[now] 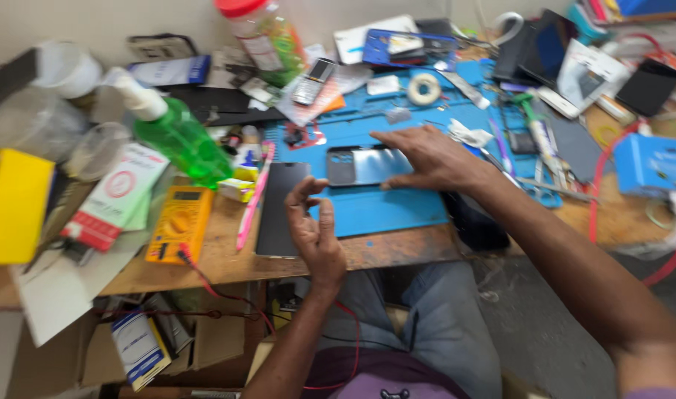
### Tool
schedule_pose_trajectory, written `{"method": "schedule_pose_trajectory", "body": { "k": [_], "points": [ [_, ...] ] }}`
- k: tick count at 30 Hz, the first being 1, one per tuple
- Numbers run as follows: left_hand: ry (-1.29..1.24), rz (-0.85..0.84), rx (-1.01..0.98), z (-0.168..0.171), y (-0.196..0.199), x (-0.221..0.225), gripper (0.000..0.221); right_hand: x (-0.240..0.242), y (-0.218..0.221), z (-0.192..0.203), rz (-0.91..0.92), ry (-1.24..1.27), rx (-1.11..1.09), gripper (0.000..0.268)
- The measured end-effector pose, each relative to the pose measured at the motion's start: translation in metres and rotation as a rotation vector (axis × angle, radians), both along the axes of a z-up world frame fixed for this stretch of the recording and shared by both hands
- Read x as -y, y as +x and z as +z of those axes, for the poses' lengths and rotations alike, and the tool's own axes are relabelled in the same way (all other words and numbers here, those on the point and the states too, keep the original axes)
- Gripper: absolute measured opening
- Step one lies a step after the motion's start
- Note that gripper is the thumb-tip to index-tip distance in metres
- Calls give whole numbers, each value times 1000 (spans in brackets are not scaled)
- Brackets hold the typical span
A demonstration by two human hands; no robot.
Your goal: The person removes a yellow back cover from a smartphone, then uses a prying tool to detach the camera module from the back cover. The person handles the camera module and places it on the workbench.
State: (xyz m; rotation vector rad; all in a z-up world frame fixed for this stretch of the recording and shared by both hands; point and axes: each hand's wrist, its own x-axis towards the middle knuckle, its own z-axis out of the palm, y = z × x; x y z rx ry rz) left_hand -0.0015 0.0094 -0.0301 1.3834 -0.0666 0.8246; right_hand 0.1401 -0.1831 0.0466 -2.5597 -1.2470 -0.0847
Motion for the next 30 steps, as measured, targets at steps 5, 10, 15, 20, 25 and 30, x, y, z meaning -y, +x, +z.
{"method": "schedule_pose_trajectory", "body": {
  "k": [5,10,15,20,25,30],
  "points": [
    [48,-52,-6,0,-2,-1,32,54,-54,16,-519,-70,-25,74],
    [196,-164,-26,11,2,10,29,58,-140,3,-678,-79,124,100],
    [183,-492,-153,20,13,44,36,69,-142,-17,-803,53,38,79],
    [-116,-820,-333,20,22,66,66,110,-131,-26,-721,842,-654,64],
    [-307,-971,-460,28,38,88,88,97,-142,-51,-523,1167,-771,55],
    [-345,-973,-440,33,41,92,94,85,-143,-48,-583,1121,-739,53]
  ]
}}
